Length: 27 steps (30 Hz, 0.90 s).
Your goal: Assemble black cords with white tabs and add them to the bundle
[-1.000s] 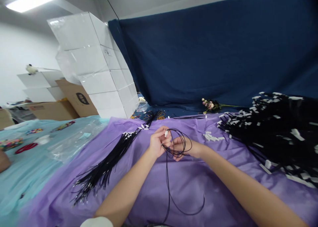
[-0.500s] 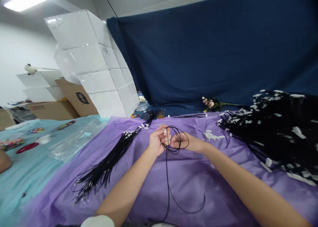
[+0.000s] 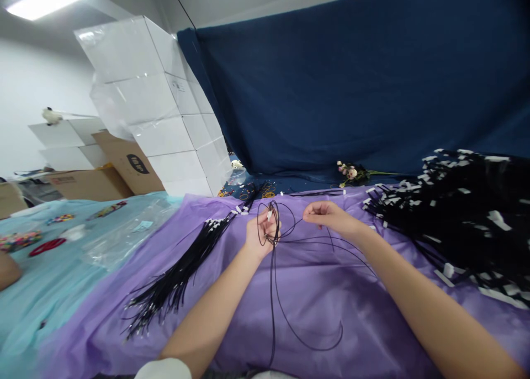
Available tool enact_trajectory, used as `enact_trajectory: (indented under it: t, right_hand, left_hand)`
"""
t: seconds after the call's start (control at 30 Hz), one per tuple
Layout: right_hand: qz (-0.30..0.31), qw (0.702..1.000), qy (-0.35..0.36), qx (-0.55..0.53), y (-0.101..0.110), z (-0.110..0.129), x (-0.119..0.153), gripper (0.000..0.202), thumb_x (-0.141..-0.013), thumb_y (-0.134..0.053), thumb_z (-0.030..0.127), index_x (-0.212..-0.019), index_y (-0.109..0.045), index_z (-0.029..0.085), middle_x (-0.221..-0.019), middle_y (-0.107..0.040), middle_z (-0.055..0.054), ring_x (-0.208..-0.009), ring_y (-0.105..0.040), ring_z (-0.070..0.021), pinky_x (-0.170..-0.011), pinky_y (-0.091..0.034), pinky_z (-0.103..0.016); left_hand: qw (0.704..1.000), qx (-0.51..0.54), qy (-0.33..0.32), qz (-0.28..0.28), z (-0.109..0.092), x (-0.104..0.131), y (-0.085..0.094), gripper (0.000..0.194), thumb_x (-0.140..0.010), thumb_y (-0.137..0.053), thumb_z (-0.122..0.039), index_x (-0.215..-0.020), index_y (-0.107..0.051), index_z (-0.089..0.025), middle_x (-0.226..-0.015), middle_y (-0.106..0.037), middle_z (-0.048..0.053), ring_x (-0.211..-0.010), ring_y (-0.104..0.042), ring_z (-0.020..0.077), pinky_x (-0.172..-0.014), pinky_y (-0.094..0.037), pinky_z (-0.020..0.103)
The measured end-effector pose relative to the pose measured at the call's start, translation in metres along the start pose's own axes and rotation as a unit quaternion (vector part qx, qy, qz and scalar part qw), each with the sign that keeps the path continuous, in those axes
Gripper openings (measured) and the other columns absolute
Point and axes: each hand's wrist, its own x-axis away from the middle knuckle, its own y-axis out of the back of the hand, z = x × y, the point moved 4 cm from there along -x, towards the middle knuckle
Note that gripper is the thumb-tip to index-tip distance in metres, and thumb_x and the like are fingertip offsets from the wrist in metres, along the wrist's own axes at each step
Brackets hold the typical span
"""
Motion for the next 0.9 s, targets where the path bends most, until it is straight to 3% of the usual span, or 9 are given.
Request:
enact_trajectory:
  t: [0.17, 0.37, 0.67, 0.9]
  right_hand:
    - [-0.023, 0.983, -0.034, -0.178, 0.018, 0.006, 0.008, 0.024, -0.07, -0.071, 0.036, -0.08, -0.058, 0.018, -0.057, -0.032, 0.007, -0.048, -0.027, -0.0049, -0.046, -0.029, -0.02]
    - [-0.008, 0.961, -0.058, -0.269, 0.029, 0.015, 0.015, 0.021, -0.068, -0.067, 0.032, -0.083, -0.055, 0.022, -0.065, -0.041, 0.004, -0.045, -0.022, -0.0052, -0.037, -0.013, -0.018]
    - [0.025, 0.956, -0.028, -0.291, 0.022, 0.021, 0.021, 0.02, -0.064, -0.067, 0.028, -0.078, -0.055, 0.021, -0.072, -0.052, 0.001, -0.053, -0.049, -0.0107, -0.042, -0.037, -0.022]
    - [-0.014, 0.965, -0.011, -0.261, 0.024, 0.012, 0.02, 0.031, -0.061, -0.075, 0.033, -0.082, -0.054, 0.024, -0.083, -0.057, 0.001, -0.068, -0.057, -0.0139, -0.067, -0.049, -0.035]
  left_hand:
    - [1.0, 0.012, -0.005, 0.002, 0.0, -0.001, 0.0, 0.006, -0.077, -0.045, -0.011, -0.078, -0.05, -0.015, -0.055, -0.035, -0.005, -0.035, -0.024, 0.004, -0.03, -0.018, 0.015]
    - [0.998, 0.003, -0.011, -0.056, -0.001, -0.005, 0.006, 0.003, -0.075, -0.051, -0.015, -0.079, -0.051, -0.014, -0.053, -0.037, -0.006, -0.033, -0.024, 0.0041, -0.029, -0.017, 0.017]
    - [0.989, -0.002, -0.039, -0.142, -0.002, -0.011, 0.016, 0.007, -0.077, -0.048, -0.013, -0.079, -0.054, -0.012, -0.051, -0.043, -0.005, -0.03, -0.025, 0.0038, -0.028, -0.015, 0.018]
    - [0.986, -0.012, -0.057, -0.154, -0.001, -0.016, 0.024, 0.006, -0.072, -0.052, -0.012, -0.078, -0.054, -0.012, -0.053, -0.047, -0.004, -0.032, -0.025, 0.0032, -0.03, -0.014, 0.018]
